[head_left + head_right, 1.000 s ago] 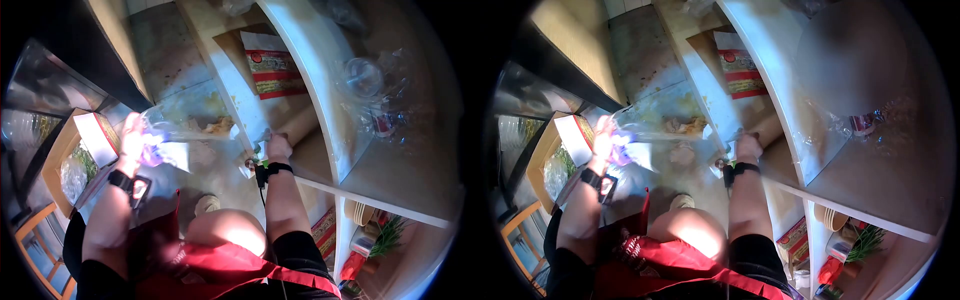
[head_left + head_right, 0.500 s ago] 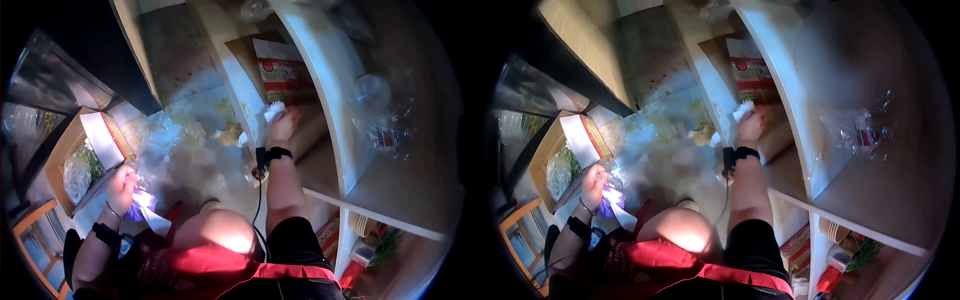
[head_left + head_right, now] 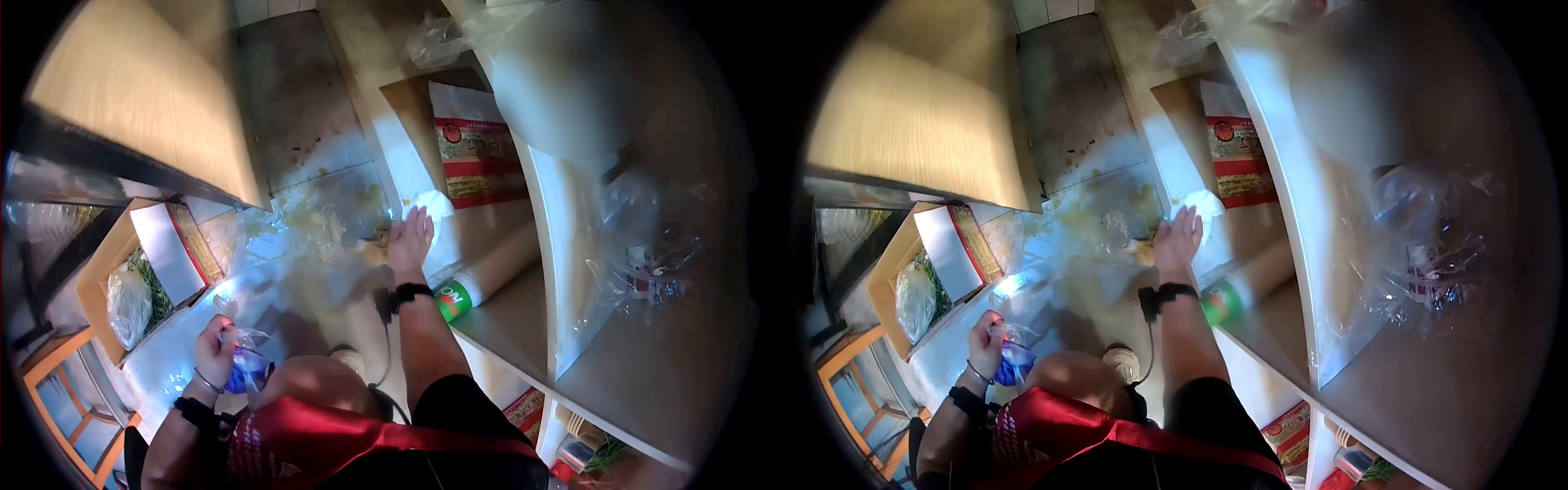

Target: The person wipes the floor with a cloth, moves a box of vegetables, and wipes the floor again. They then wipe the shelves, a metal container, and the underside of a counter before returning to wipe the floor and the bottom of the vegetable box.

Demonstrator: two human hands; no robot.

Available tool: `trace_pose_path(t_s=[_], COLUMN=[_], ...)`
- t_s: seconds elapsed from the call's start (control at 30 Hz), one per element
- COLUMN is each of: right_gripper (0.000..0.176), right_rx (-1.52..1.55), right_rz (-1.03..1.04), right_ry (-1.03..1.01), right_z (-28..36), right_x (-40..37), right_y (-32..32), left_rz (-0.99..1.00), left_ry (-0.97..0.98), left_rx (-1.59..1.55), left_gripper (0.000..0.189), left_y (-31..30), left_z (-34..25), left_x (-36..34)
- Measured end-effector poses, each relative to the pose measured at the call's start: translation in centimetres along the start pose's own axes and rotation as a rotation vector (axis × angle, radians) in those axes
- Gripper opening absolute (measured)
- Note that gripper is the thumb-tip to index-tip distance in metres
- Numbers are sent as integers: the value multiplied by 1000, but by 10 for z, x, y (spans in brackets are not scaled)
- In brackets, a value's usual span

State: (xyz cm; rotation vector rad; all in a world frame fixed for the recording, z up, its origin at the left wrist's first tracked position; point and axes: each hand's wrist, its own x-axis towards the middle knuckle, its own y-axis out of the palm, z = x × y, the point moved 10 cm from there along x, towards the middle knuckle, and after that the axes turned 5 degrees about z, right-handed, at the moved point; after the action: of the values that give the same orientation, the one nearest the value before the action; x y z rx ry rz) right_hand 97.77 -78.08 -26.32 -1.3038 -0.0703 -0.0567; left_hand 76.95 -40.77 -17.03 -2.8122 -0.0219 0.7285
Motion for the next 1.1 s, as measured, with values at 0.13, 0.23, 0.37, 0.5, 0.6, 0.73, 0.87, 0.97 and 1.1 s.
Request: trace_pose_path(t_s=[0.13, 0.23, 0.37, 0.5, 0.6, 0.73, 0.87, 0.97, 1.1], right_gripper=[56, 56, 58, 57, 62, 56, 52, 47, 44], right_rx=[14, 24, 36, -14, 54, -12, 100, 126, 172], right_rz=[33, 32, 103, 26, 133, 191, 168, 76, -87], right_ry=[-67, -14, -32, -234, -118, 56, 264, 199, 395], right_z=[43, 61, 72, 62, 38, -2, -32, -33, -93], right_x=[63, 104, 141, 99, 32, -41, -54, -45, -9], right_y=[8, 19, 24, 13, -19, -23, -17, -16, -4], left_rz=[-15, -30, -103, -142, -158, -159, -146, -193, -184], left_ry=[-33, -27, -64, -37, 41, 84, 137, 124, 14], left_rx=[14, -10, 73, 114, 95, 120, 91, 102, 52], left_gripper=[4, 18, 15, 12, 8, 4, 4, 6, 5], left_y=[4, 4, -8, -16, -15, -13, -16, -26, -41], left_z=[-6, -14, -13, -15, -17, -18, -10, 5, 27], left_x=[4, 5, 3, -2, -4, -5, -9, -15, -23])
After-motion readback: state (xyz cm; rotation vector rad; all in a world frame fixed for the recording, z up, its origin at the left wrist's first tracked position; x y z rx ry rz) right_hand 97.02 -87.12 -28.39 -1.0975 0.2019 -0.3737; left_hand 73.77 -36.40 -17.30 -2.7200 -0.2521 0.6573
